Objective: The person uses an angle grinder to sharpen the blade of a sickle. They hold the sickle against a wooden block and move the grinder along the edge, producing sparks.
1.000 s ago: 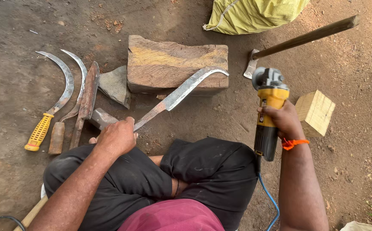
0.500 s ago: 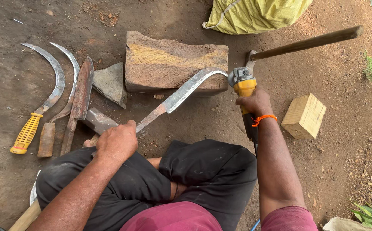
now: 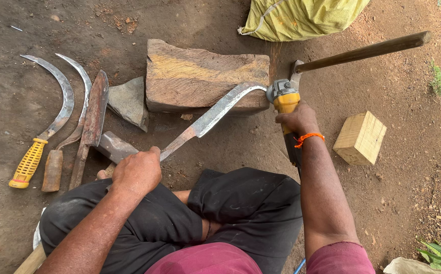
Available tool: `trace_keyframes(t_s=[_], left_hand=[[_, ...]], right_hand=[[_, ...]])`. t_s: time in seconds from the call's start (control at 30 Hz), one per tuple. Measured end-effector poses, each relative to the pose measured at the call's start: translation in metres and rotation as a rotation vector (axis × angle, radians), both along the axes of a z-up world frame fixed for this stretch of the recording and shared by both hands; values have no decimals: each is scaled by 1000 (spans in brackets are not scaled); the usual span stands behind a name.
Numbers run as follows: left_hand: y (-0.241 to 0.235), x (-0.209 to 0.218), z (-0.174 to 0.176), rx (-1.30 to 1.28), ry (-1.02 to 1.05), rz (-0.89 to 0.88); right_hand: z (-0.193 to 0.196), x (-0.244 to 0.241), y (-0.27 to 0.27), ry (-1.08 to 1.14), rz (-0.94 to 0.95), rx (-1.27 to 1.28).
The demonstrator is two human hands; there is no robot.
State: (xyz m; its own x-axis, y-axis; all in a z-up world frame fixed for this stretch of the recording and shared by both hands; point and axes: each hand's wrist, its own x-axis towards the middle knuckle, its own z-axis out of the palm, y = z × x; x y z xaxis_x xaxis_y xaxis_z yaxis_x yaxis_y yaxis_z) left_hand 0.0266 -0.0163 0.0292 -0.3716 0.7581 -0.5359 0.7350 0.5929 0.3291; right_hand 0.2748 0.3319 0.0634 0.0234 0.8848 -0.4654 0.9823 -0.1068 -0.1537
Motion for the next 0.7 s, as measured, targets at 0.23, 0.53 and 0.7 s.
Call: trace_keyframes(t_s=[0.23, 0.53, 0.7], left_hand=[[2, 0, 6, -29, -14, -16], [2, 0, 2, -11, -12, -28], [0, -1, 3, -8, -10, -25]], right_hand=[[11, -11, -9, -5, 36, 14], [10, -17, -9, -48, 45, 18], [6, -21, -5, -2, 12, 32]])
